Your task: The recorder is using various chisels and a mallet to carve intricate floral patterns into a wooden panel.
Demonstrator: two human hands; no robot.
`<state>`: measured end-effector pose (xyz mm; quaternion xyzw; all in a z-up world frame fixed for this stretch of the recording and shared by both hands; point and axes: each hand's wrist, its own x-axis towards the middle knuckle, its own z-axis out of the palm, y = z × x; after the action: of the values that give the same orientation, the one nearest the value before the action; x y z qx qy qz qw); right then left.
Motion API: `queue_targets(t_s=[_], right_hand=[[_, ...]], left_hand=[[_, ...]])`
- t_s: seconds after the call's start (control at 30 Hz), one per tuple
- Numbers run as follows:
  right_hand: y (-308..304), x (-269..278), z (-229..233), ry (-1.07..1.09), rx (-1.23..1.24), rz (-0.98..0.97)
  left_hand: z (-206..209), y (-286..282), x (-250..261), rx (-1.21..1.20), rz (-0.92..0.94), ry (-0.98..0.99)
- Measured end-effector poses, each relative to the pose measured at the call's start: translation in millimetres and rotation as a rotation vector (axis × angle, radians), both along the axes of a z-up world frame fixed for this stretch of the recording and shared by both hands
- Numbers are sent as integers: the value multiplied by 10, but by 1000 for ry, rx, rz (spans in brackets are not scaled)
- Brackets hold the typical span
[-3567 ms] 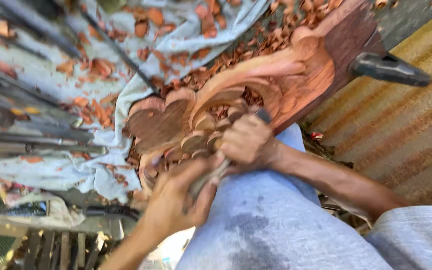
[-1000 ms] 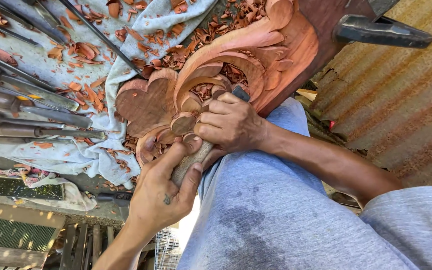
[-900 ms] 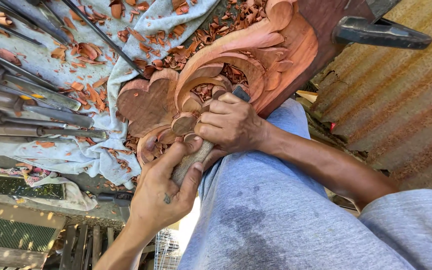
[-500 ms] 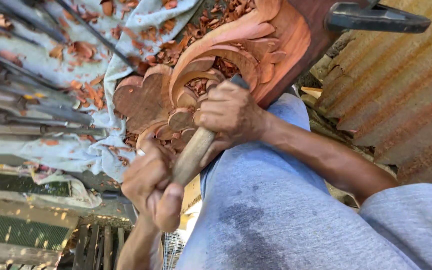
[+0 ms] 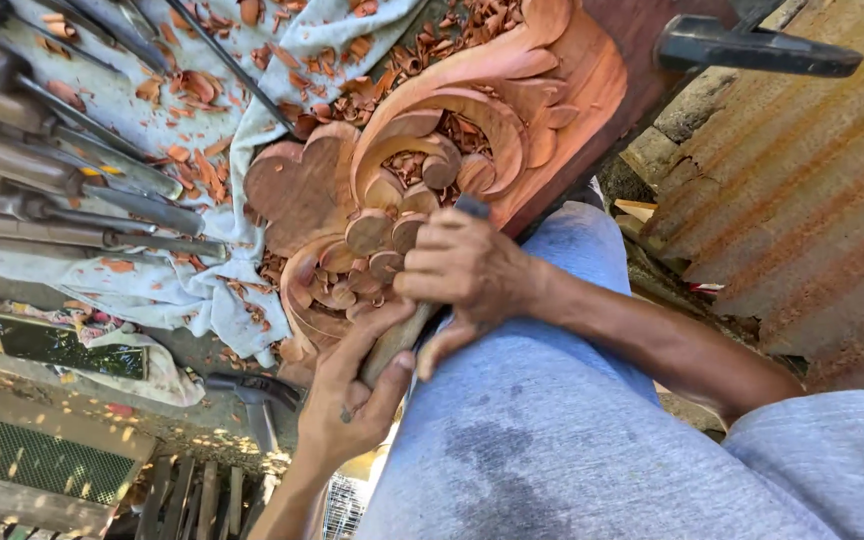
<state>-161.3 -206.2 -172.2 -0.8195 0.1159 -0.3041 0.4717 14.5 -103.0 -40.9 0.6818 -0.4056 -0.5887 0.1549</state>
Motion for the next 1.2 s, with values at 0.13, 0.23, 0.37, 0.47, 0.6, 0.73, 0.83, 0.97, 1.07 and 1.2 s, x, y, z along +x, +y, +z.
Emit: queue_targets(t_s=[0.13,0.23,0.37,0.47,0.6,0.73,0.83,0.97,1.07,1.2], right_hand=[[4,10,-90,-19,-23,-110],[50,27,-199,30,-51,-171],[108,55,-258,63,-70,-131],[79,57,-259,58,-77,-119],[65,72,-233,46,-38,-111],[47,81,-238,73,-16,-108],[49,82,-237,94,5,-108],[17,99,-262,84,-12,-103],[49,99,-254,84,-3,-97],[28,122,-258,64,-4,-90]], left_hand=[[-32,-77,-122,-157,-32,-48],[-116,-45,-152,-24,-13,-152],[-103,9,-167,-88,14,-130],[-136,8,-169,-106,14,-139],[-223,66,-139,-148,19,-137],[-226,77,-143,-150,-3,-181],[-225,41,-153,-168,3,-149],[-240,20,-111,-206,-20,-164],[-202,14,-111,-151,-19,-169],[-195,-13,-81,-121,-21,-165]])
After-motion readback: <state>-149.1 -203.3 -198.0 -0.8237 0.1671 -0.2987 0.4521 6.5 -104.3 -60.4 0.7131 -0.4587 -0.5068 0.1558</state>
